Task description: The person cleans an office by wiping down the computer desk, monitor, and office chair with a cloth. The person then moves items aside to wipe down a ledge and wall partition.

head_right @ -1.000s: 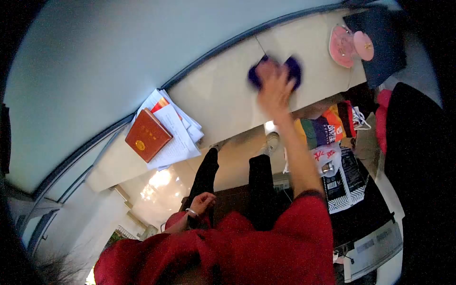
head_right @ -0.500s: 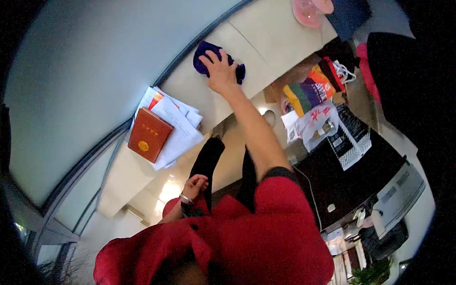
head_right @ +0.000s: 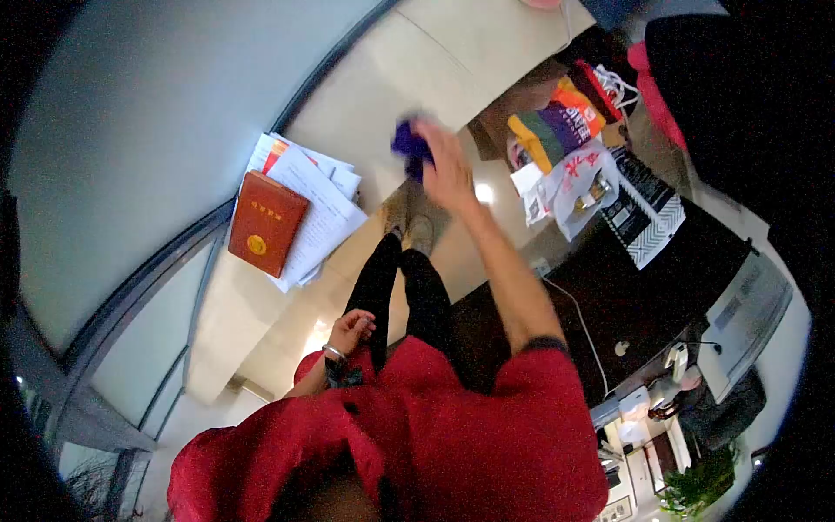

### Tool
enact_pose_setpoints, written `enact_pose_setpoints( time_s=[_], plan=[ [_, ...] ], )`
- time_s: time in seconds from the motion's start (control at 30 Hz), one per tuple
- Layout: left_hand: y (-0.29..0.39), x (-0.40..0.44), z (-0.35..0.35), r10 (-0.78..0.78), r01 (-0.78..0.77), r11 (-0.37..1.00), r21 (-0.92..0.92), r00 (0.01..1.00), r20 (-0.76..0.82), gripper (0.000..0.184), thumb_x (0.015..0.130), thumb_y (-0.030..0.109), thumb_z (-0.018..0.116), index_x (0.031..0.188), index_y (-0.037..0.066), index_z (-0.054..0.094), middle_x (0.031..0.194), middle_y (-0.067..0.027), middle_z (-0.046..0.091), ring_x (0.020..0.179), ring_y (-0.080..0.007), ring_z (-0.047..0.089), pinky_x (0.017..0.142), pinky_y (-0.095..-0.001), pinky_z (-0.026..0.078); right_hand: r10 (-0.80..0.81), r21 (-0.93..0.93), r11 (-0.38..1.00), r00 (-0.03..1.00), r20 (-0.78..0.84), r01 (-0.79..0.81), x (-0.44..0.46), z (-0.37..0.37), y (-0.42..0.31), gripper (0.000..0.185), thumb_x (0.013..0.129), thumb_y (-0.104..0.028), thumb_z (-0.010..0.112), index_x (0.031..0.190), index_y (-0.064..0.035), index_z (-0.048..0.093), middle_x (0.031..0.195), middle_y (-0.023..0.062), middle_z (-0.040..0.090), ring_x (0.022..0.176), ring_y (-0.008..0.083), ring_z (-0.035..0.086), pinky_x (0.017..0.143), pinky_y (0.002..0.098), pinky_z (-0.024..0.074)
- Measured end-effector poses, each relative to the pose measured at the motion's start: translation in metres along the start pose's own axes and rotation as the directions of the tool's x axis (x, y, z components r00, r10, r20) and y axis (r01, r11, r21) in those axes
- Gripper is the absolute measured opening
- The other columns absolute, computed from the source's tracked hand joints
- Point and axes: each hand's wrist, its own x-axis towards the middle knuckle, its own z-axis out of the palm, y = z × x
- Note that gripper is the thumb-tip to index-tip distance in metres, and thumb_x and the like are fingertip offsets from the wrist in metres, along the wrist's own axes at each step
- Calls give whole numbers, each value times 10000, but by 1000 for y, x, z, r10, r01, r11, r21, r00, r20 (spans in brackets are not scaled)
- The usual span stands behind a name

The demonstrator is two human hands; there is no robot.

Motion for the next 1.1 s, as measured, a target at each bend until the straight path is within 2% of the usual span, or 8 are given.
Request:
enact_pose_setpoints(
  time_s=[0.2,0.37,0.57,0.63,0.7,0.77,0.9,1.1],
  plan=[
    [-21,-17,-4,-15,26,997,71,988,-156,157,977,155,511,1022,55,625,795,-28,645,681,-80,572,630,-230,486,70,-571,820,985,159,34,79,58,-2,491,808,-74,589,1278,-200,529,1443,-28,406,1360,313,285,956,656,330],
    [-34,-45,6,46,-44,999,12,978,-204,159,967,155,521,1008,44,626,797,-29,648,711,-84,589,656,-228,494,109,-375,916,810,576,143,-55,73,-8,494,756,-121,616,1243,-188,562,1370,31,453,1310,309,342,960,612,373],
    [-36,-71,19,44,-56,995,-85,990,-132,161,972,164,515,1015,53,623,821,-26,649,728,-84,591,683,-231,498,401,375,686,755,519,-623,-154,-29,-46,452,846,-218,606,1242,-9,546,1166,209,620,1091,383,575,956,391,433],
    [-53,-78,21,35,-54,993,-109,985,-169,168,970,176,516,996,53,628,811,-24,646,731,-90,592,686,-240,494,432,389,742,833,347,-546,-168,-29,22,397,843,-215,624,1186,-20,579,1084,222,644,1034,351,615,910,398,461],
    [-59,-78,17,46,-40,998,44,986,-159,179,972,182,518,987,49,637,811,-26,649,742,-102,597,683,-251,489,446,-104,894,889,100,-436,-105,-52,-24,354,828,-197,637,1139,-32,604,1005,215,661,961,334,645,859,397,483],
    [-71,-61,13,26,-26,1000,3,987,-159,187,973,178,517,992,42,643,810,-31,654,747,-114,605,675,-263,488,139,-11,990,990,-13,-139,-48,-44,-16,333,824,-193,633,1111,-25,613,957,206,668,920,348,652,820,402,494],
    [-99,-71,4,100,-107,994,-31,980,-171,199,972,194,530,983,28,639,807,-37,657,734,-124,614,666,-269,500,-86,277,959,991,98,56,78,-5,-77,361,801,-186,628,1147,-89,602,966,197,668,903,376,640,822,424,500],
    [-161,-86,-32,20,-45,996,-80,956,-292,198,970,184,530,982,19,639,829,-41,659,742,-119,614,689,-271,507,-74,-260,939,869,490,227,167,148,-67,509,750,-105,560,1242,-235,585,1278,102,569,1248,302,454,1015,511,371]
  ],
)
